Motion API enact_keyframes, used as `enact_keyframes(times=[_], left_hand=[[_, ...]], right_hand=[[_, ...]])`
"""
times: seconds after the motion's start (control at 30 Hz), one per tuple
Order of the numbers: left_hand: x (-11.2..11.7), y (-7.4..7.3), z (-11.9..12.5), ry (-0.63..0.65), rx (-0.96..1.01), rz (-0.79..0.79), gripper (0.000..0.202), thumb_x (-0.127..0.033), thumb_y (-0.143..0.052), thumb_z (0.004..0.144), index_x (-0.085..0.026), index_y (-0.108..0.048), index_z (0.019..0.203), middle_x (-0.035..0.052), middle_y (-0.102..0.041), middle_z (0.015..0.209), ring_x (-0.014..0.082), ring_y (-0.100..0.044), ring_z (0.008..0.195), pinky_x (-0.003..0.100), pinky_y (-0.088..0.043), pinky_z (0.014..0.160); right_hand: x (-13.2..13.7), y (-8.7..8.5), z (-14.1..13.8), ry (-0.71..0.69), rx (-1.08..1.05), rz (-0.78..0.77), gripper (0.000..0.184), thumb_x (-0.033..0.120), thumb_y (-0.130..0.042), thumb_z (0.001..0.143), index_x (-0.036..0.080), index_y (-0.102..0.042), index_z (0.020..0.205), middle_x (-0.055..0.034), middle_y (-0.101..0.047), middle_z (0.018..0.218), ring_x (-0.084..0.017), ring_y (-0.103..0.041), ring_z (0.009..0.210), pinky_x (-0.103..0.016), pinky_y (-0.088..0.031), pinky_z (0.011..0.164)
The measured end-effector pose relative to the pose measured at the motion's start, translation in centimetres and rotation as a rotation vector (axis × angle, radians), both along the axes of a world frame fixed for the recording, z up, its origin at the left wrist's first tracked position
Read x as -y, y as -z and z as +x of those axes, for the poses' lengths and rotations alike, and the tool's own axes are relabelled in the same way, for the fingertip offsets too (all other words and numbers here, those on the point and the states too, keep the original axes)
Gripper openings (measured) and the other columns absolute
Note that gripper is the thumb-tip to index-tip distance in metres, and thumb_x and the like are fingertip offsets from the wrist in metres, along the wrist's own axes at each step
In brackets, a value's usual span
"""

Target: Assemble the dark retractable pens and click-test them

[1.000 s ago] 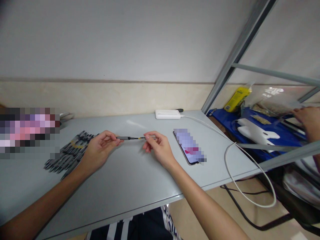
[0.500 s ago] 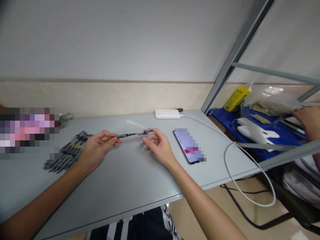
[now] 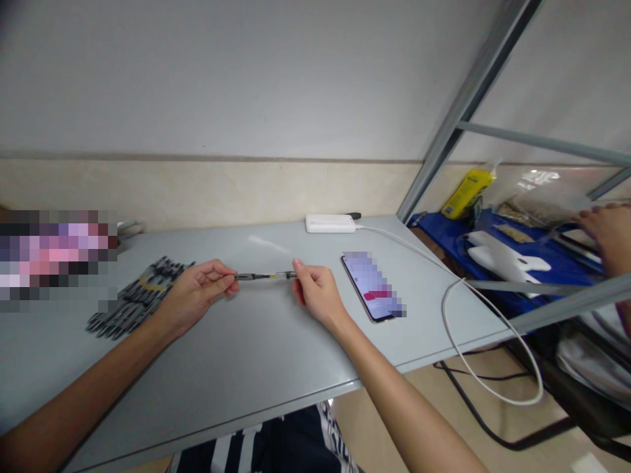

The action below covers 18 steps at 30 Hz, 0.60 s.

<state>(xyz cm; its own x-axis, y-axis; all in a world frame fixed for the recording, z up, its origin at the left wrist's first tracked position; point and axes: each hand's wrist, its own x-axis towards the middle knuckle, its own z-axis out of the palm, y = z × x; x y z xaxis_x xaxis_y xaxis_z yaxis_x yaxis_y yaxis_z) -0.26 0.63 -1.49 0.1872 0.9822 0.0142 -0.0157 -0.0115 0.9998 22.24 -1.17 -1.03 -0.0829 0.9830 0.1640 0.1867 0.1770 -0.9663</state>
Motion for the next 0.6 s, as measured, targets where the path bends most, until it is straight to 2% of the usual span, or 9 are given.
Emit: enact_keyframes(times=[0.07, 0.1, 0.17, 0.2, 0.27, 0.33, 0.43, 0.5, 0.6], left_hand=[[-0.1, 0.01, -0.06, -0.025, 0.039, -0.023, 0.025, -0.032, -0.076, 0.065, -0.014, -0.061, 0.073, 0.0009, -0.067, 0.062, 0.0098, -0.058, 0.057, 0.022, -0.043, 0.057], [-0.14, -0.01, -0.11, -0.039, 0.059, -0.034, 0.026, -0.032, -0.076, 0.064, -0.014, -0.06, 0.072, 0.0006, -0.067, 0.062, 0.0094, -0.057, 0.056, 0.021, -0.043, 0.057], [-0.19, -0.09, -0.22, -0.059, 0.088, -0.055, 0.028, -0.033, -0.077, 0.062, -0.014, -0.059, 0.071, 0.0002, -0.066, 0.06, 0.0089, -0.056, 0.054, 0.021, -0.042, 0.055], [-0.2, -0.11, -0.28, -0.062, 0.096, -0.06, 0.029, -0.033, -0.078, 0.061, -0.013, -0.059, 0.07, 0.0001, -0.065, 0.059, 0.0088, -0.056, 0.053, 0.021, -0.042, 0.054], [-0.22, -0.08, -0.39, -0.058, 0.099, -0.059, 0.03, -0.033, -0.078, 0.06, -0.013, -0.059, 0.07, 0.0004, -0.065, 0.058, 0.009, -0.056, 0.053, 0.021, -0.043, 0.054], [-0.22, 0.05, -0.5, -0.049, 0.077, -0.034, 0.029, -0.033, -0.078, 0.061, -0.013, -0.06, 0.072, 0.0011, -0.066, 0.06, 0.0094, -0.057, 0.054, 0.021, -0.043, 0.055], [-0.13, 0.27, -0.54, -0.024, 0.003, 0.025, 0.026, -0.033, -0.075, 0.065, -0.014, -0.06, 0.074, 0.0019, -0.067, 0.063, 0.0108, -0.059, 0.056, 0.023, -0.046, 0.057], [0.05, 0.25, -0.42, -0.023, -0.05, 0.077, 0.025, -0.033, -0.075, 0.064, -0.015, -0.06, 0.072, 0.0029, -0.069, 0.067, 0.0127, -0.062, 0.061, 0.024, -0.048, 0.06], [0.49, -0.15, -0.01, -0.073, -0.135, 0.187, 0.023, -0.032, -0.076, 0.062, -0.015, -0.06, 0.068, 0.0051, -0.071, 0.075, 0.0148, -0.065, 0.069, 0.026, -0.051, 0.065]], right_hand=[[-0.07, 0.15, 0.03, 0.025, -0.047, 0.081, 0.034, 0.05, -0.058, 0.079, 0.017, -0.063, 0.085, 0.0037, -0.053, 0.052, -0.01, -0.049, 0.044, -0.021, -0.037, 0.044], [-0.07, 0.21, 0.03, 0.021, -0.052, 0.126, 0.037, 0.044, -0.066, 0.074, 0.019, -0.061, 0.101, 0.0028, -0.057, 0.059, -0.012, -0.055, 0.053, -0.021, -0.039, 0.046], [-0.02, 0.32, -0.04, -0.01, -0.009, 0.184, 0.043, 0.034, -0.071, 0.071, 0.021, -0.058, 0.11, -0.0007, -0.062, 0.072, -0.015, -0.061, 0.068, -0.02, -0.042, 0.049], [0.04, 0.35, -0.09, -0.022, 0.019, 0.189, 0.036, 0.032, -0.069, 0.073, 0.02, -0.061, 0.106, -0.0023, -0.064, 0.073, -0.015, -0.061, 0.07, -0.02, -0.042, 0.049], [0.22, 0.3, -0.19, -0.023, 0.059, 0.168, 0.021, 0.032, -0.063, 0.078, 0.017, -0.065, 0.093, -0.0027, -0.063, 0.067, -0.013, -0.058, 0.06, -0.021, -0.041, 0.048], [0.43, 0.09, -0.27, -0.032, 0.093, 0.129, 0.019, 0.033, -0.06, 0.08, 0.015, -0.065, 0.083, 0.0001, -0.059, 0.056, -0.01, -0.051, 0.048, -0.021, -0.038, 0.046], [0.61, -0.28, -0.3, -0.062, 0.103, 0.075, 0.025, 0.036, -0.058, 0.08, 0.015, -0.061, 0.067, 0.0032, -0.05, 0.045, -0.008, -0.042, 0.041, -0.021, -0.031, 0.042], [0.54, -0.37, -0.26, -0.115, 0.0, -0.045, 0.034, 0.038, -0.055, 0.081, 0.016, -0.053, 0.055, 0.0041, -0.044, 0.039, -0.007, -0.039, 0.037, -0.021, -0.028, 0.04], [0.19, -0.23, -0.07, -0.255, -0.233, -0.361, 0.039, 0.041, -0.05, 0.081, 0.018, -0.046, 0.05, 0.0064, -0.034, 0.033, -0.007, -0.034, 0.03, -0.021, -0.022, 0.035]])
